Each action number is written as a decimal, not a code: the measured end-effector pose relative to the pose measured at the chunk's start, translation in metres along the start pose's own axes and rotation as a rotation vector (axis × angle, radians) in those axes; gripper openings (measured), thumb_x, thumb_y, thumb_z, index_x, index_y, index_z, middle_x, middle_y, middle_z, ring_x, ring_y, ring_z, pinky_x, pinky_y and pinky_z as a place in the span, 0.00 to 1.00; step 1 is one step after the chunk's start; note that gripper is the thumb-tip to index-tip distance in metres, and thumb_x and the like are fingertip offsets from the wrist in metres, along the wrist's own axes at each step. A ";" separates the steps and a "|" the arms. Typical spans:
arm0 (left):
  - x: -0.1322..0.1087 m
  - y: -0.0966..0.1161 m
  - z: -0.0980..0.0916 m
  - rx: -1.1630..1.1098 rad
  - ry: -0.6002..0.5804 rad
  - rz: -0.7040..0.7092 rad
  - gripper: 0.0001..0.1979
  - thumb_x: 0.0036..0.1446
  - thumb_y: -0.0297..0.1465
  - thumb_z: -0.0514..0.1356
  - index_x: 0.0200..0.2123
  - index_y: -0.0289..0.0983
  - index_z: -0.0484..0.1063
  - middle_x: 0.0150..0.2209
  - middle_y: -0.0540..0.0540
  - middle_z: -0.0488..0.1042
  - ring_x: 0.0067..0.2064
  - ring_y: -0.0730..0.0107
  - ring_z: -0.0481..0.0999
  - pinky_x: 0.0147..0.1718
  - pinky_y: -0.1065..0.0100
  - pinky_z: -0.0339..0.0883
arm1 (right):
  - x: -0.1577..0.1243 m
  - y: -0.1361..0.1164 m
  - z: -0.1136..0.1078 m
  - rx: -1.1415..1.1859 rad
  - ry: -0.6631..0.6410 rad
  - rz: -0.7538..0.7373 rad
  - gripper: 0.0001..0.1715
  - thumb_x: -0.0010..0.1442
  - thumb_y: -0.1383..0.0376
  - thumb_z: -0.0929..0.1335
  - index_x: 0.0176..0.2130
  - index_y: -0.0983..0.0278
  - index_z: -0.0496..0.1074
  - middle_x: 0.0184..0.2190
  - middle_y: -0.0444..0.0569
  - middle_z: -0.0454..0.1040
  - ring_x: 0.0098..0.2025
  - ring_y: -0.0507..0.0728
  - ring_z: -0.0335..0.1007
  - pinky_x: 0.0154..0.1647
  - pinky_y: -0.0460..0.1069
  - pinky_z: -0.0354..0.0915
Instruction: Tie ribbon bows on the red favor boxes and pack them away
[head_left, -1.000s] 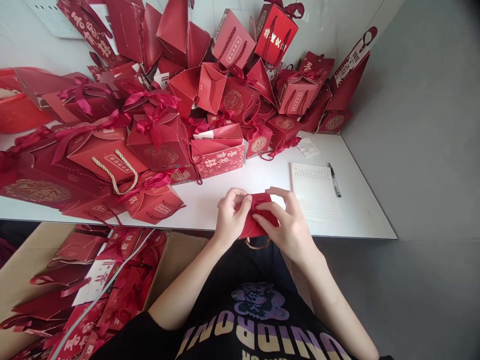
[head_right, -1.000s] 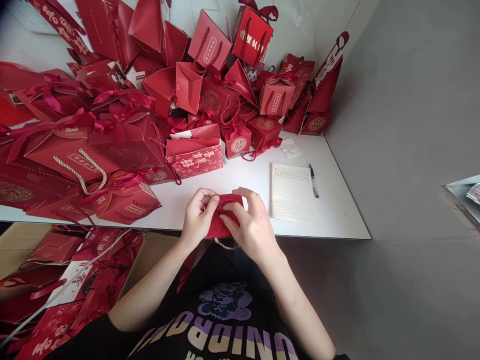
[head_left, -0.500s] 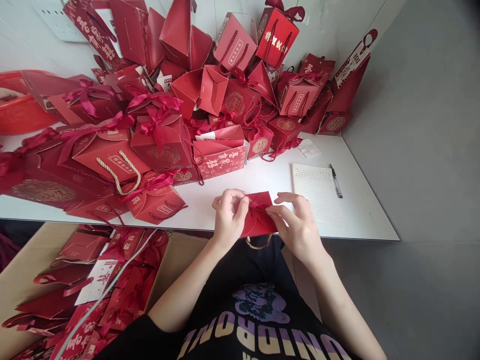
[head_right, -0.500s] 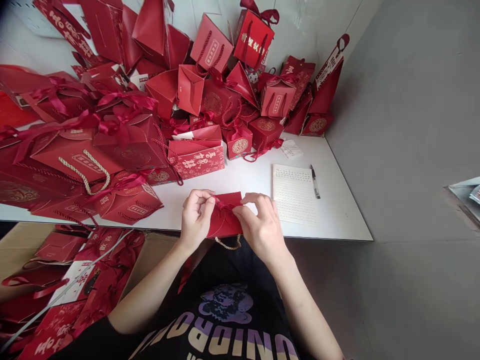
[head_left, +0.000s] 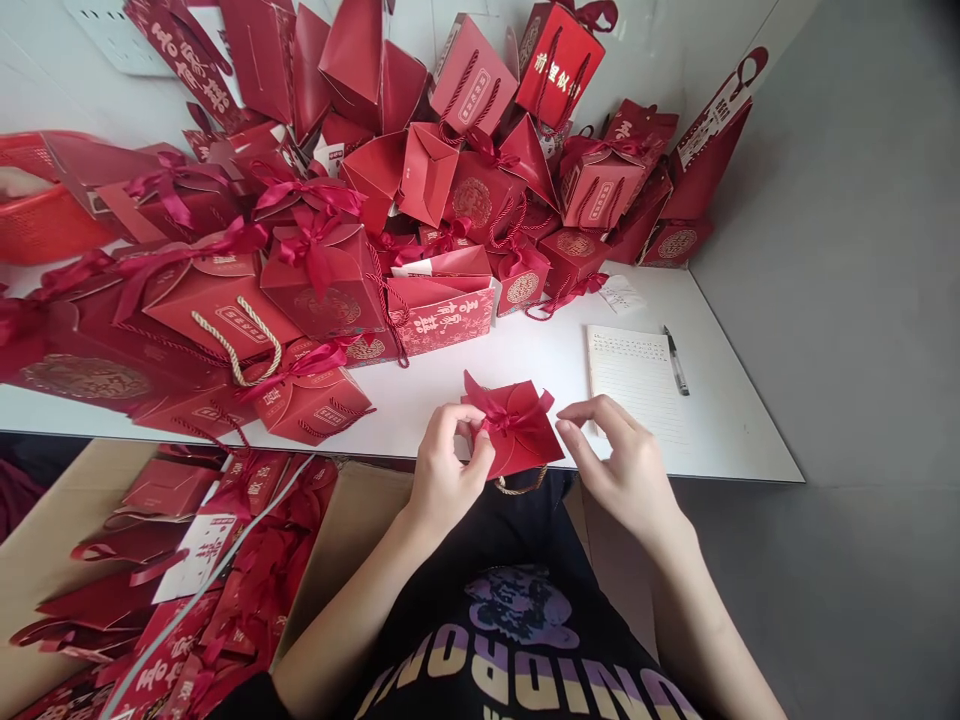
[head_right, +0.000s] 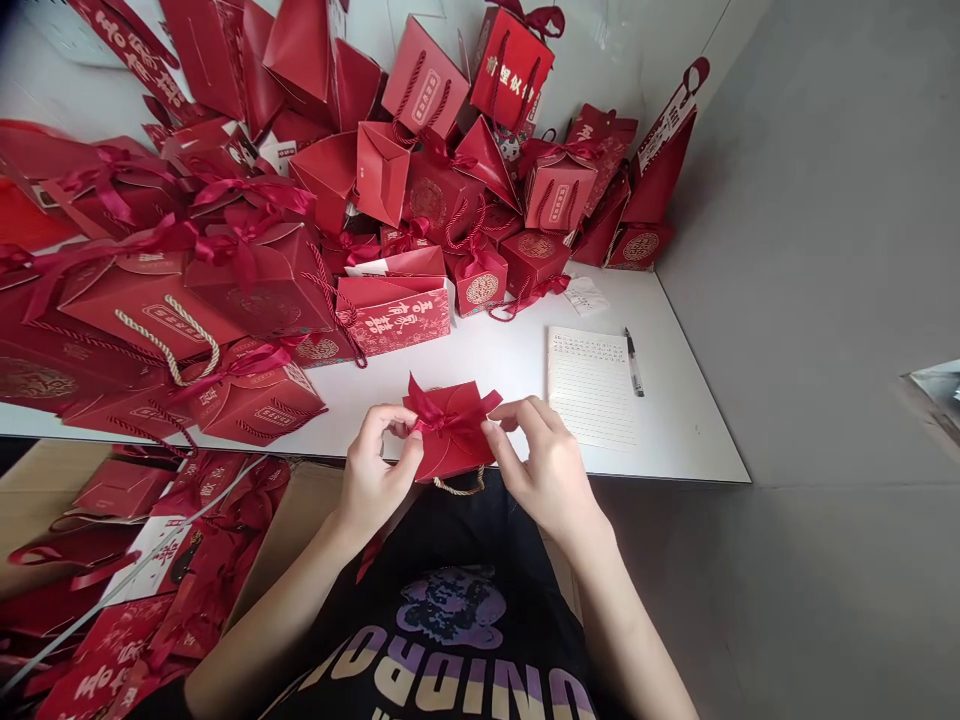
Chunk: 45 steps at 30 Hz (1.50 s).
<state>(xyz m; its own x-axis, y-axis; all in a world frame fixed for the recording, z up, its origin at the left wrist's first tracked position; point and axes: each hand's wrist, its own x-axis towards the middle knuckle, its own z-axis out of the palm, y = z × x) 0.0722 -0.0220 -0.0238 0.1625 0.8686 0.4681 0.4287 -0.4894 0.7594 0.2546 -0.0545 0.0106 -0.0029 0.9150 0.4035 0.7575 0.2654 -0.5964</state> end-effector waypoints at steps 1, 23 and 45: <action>0.000 0.000 0.000 -0.017 -0.027 -0.025 0.06 0.53 0.23 0.53 0.36 0.38 0.63 0.30 0.49 0.68 0.31 0.72 0.68 0.33 0.70 0.64 | 0.006 -0.002 0.002 0.021 -0.004 0.013 0.08 0.63 0.63 0.62 0.33 0.61 0.67 0.28 0.47 0.70 0.31 0.55 0.67 0.32 0.50 0.63; 0.008 0.011 -0.006 0.018 -0.203 -0.084 0.06 0.56 0.23 0.54 0.34 0.37 0.70 0.25 0.51 0.66 0.30 0.73 0.65 0.33 0.71 0.63 | 0.012 -0.017 -0.002 -0.036 -0.320 0.433 0.30 0.62 0.47 0.57 0.18 0.62 0.61 0.13 0.43 0.62 0.17 0.50 0.55 0.20 0.47 0.52; 0.026 -0.012 -0.022 -0.307 -0.400 -0.439 0.06 0.55 0.34 0.58 0.33 0.38 0.66 0.30 0.52 0.70 0.33 0.74 0.72 0.34 0.72 0.67 | 0.013 0.028 0.015 0.644 -0.423 0.522 0.22 0.58 0.48 0.63 0.25 0.63 0.61 0.22 0.41 0.57 0.25 0.50 0.50 0.27 0.47 0.51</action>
<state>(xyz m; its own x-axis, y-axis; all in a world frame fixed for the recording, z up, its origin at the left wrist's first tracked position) 0.0515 0.0047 -0.0103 0.3735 0.9248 -0.0724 0.2675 -0.0327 0.9630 0.2663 -0.0303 -0.0113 -0.0977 0.9669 -0.2357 0.2221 -0.2096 -0.9522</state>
